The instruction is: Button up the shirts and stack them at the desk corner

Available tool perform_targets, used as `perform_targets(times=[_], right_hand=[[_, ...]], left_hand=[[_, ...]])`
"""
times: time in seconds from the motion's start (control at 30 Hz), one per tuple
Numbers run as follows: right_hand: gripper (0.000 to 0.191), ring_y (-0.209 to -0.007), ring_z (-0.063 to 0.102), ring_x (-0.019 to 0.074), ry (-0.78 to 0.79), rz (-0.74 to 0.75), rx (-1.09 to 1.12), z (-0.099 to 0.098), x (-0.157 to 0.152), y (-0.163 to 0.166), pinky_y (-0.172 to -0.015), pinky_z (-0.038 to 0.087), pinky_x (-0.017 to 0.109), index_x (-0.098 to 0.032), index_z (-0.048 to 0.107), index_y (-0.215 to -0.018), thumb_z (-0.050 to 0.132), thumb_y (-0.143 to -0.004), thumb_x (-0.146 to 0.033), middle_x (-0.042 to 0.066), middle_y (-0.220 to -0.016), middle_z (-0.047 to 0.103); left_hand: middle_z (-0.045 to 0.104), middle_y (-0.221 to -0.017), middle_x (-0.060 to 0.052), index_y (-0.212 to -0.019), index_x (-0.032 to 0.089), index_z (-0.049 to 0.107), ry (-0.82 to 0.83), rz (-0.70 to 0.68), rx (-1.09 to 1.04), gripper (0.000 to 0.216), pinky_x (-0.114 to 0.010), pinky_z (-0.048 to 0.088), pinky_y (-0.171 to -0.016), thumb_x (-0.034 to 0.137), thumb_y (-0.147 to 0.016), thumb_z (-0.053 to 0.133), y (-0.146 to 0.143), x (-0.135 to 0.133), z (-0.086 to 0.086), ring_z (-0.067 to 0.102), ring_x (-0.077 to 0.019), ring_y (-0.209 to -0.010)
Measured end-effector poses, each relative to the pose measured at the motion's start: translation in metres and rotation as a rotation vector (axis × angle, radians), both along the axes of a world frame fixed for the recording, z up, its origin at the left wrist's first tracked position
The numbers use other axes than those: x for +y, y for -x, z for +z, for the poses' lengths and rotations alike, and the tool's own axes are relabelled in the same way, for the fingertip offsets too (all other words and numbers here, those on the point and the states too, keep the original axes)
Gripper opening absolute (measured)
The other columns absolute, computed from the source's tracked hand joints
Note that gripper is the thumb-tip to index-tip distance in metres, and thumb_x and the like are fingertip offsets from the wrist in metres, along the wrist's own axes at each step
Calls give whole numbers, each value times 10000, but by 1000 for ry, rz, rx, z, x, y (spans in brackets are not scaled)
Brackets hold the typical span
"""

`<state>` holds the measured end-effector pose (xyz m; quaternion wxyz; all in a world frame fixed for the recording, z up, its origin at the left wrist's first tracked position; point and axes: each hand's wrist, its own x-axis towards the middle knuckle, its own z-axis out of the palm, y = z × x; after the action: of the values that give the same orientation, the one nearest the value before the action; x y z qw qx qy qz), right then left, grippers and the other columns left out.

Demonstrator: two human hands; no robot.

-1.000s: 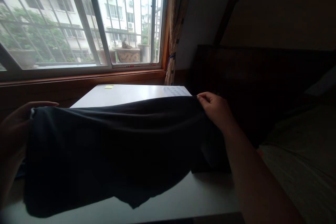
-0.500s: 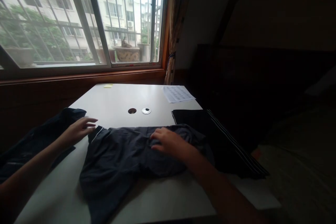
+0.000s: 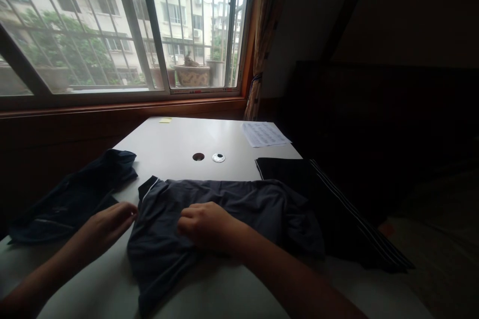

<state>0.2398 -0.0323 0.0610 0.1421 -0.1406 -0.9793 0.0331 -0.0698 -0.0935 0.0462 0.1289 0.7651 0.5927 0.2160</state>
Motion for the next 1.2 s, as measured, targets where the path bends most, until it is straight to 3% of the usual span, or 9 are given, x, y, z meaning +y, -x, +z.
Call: perform_targets(times=[0.17,0.3,0.4,0.53,0.67,0.77,0.93,1.03,1.2], right_hand=[[352,-820,574,160,49,279,-58,-11,-19,5,-640,431,288,-247,630,-1016,645,-855,-560,-11,-928,649],[164,-755,537,164,-63,287,-79,-35,-43,12,-568,419,312,-224,600,-811,648,-865,-371,0,-892,639],[146,-709,535,146,4,263,-49,-35,-42,12,-560,430,293,-215,571,-762,594,-887,-287,2,-841,622],[88,-763,587,115,432,156,245,-7,-19,0,-658,478,234,-206,595,-891,557,-928,-276,30,-960,626],[172,-686,558,129,869,-235,751,25,9,-18,-587,476,234,-224,552,-920,553,-942,-394,7,-849,568],[237,-644,547,121,1057,-440,998,40,24,-27,-569,486,227,-243,536,-946,577,-919,-475,-31,-804,556],[283,-484,437,87,1098,-508,1199,61,44,-34,-426,385,187,-245,538,-941,637,-866,-499,-73,-671,498],[283,-449,396,87,1025,-565,1292,77,61,-40,-389,320,186,-249,544,-936,665,-836,-484,-86,-618,461],[254,-535,513,122,880,-649,1381,96,91,-55,-469,416,231,-235,571,-905,672,-798,-442,-63,-641,526]], left_hand=[[686,-863,-27,-896,241,623,120,-88,46,234,-265,509,-678,381,-976,454,-8,-22,-14,670,-192,-764],[715,-966,-40,-1045,252,624,147,-85,-75,225,-263,550,-721,396,-982,462,-5,-28,-22,692,-195,-840],[717,-1024,-33,-1142,271,606,160,-69,-162,250,-250,572,-712,409,-977,478,-3,-30,-22,699,-188,-859],[684,-1091,-44,-1166,275,585,52,22,-232,261,-265,597,-715,415,-972,482,-7,-31,-20,698,-186,-864],[591,-1142,-76,-1168,262,529,-170,117,-232,230,-337,608,-778,385,-978,486,-24,-35,-23,673,-207,-920],[550,-1192,-98,-1195,270,523,-301,27,-81,291,-418,586,-871,385,-934,583,-45,-36,-26,632,-254,-1025],[579,-1268,-134,-1372,244,471,-223,-246,223,667,-474,576,-872,353,-782,763,-75,-31,-30,581,-327,-1089],[629,-1212,-120,-1345,232,521,-210,-299,357,537,-456,573,-829,152,-827,637,-77,-25,-35,599,-307,-1039],[669,-1032,-84,-1022,208,660,-174,-346,455,340,-388,546,-748,16,-807,481,-55,-17,-34,616,-243,-863]])
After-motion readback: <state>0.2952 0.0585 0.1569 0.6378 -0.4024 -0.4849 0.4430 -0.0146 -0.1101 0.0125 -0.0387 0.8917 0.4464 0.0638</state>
